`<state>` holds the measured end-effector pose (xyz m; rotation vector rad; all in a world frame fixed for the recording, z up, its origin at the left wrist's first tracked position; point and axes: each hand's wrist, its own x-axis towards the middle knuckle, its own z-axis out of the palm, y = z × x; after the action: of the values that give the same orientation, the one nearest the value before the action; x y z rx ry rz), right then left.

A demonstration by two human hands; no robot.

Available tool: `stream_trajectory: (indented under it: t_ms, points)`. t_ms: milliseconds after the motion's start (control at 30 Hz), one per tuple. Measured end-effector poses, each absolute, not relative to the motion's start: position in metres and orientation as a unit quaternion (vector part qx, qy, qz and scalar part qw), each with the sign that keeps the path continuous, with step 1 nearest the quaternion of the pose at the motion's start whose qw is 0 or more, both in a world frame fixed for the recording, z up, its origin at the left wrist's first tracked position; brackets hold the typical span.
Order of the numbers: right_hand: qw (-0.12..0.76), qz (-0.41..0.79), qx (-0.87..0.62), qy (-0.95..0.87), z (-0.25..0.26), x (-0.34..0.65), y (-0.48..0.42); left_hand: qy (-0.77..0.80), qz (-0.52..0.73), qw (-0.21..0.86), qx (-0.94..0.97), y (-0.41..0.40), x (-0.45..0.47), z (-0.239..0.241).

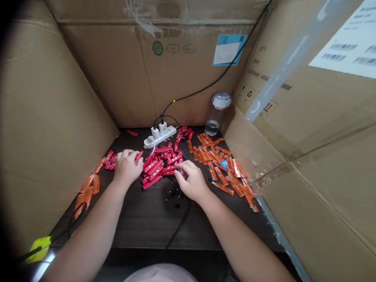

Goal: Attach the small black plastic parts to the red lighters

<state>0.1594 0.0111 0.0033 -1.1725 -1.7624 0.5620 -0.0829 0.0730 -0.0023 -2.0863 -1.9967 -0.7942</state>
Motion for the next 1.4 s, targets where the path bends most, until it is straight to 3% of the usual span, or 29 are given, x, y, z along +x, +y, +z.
stream_trajectory:
  t_ms: [233,500,733,800,900,1033,1167,1400]
  points:
    - [0.433,0.233,-0.469,-0.734,0.004,0.159,0.009,-0.526,-0.229,-0.016,-0.819,0.057,-0.057,-0.006]
    - [0.407,0.237,-0.474,-0.744,0.002,0.158,0.009,-0.564,-0.093,-0.019,-0.820,0.041,-0.041,-0.003]
    - [0.424,0.207,-0.487,-0.735,0.004,0.163,0.014,-0.575,-0.199,-0.048,-0.792,0.048,-0.046,-0.001]
    - [0.427,0.194,-0.495,-0.732,0.006,0.167,0.017,-0.576,-0.290,-0.113,-0.756,0.049,-0.049,0.002]
    - [0.409,0.175,-0.518,-0.730,0.010,0.176,0.019,-0.534,-0.425,-0.326,-0.654,0.047,-0.049,0.008]
    - [0.272,0.207,-0.520,-0.782,0.015,0.188,0.019,-0.432,-0.492,-0.545,-0.523,0.042,-0.042,0.010]
    - [0.122,0.254,-0.475,-0.834,0.015,0.187,0.012,-0.418,-0.483,-0.585,-0.499,0.039,-0.034,0.007]
    - [0.109,0.216,-0.442,-0.864,0.010,0.173,0.006,-0.453,-0.453,-0.587,-0.496,0.038,-0.030,0.004]
